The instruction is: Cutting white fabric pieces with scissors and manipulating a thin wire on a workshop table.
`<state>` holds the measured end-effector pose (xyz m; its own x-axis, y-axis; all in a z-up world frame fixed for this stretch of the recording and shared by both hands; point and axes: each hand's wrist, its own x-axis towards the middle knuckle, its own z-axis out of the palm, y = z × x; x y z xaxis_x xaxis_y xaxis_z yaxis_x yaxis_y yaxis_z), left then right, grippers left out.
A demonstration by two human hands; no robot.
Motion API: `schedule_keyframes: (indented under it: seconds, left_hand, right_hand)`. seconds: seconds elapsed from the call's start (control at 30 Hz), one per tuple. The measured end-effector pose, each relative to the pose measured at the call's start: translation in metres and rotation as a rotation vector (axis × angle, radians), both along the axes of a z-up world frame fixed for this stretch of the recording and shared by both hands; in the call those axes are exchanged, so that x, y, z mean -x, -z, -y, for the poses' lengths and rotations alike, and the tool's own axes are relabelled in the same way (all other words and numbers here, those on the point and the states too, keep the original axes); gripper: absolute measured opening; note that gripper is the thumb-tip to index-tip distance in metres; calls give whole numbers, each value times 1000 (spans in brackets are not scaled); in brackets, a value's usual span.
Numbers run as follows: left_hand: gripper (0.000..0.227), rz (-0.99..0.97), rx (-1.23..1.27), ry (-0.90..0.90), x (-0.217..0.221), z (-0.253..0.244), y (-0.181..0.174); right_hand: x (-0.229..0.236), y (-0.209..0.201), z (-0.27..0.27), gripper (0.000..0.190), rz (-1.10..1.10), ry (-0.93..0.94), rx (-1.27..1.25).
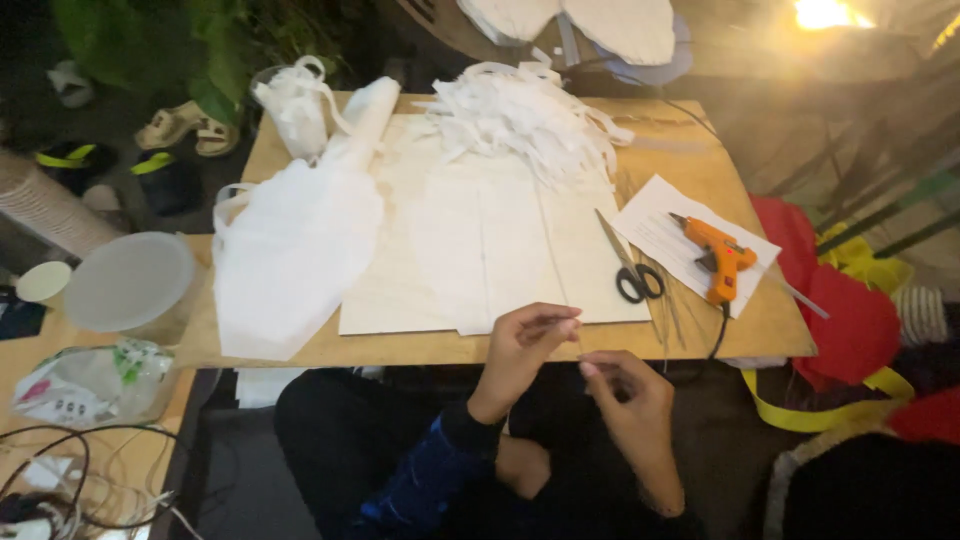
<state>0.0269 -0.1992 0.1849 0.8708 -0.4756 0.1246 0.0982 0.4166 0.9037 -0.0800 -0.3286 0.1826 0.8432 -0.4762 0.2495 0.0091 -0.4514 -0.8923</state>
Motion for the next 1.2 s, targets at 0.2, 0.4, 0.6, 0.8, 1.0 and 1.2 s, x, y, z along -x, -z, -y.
schedule_keyframes:
  seconds: [0.2,0.4,0.6,0.8,1.0,1.2]
  left_hand:
    - [17,-15,-17,-142,-18,-19,4]
    - [19,134,-139,-143,-16,-42,-5]
    - [18,142,-250,-144,-5,-46,9]
    - [11,129,-340,-176,2,-49,9]
    - [8,199,-335,-209,8,-46,8]
    - [4,225,-346,-259,13,-42,10]
  right_hand:
    - [-40,7,-1,15,-92,-238,17]
    - [-92,-66,12,29,25,-393,-218]
    - [-117,-65,8,26,0,-531,-290]
    - [-112,-60,3,21,-37,-481,-287]
    - [-110,-52,3,16,-14,-446,-276]
    - [-108,-51,3,18,-4,-461,-313]
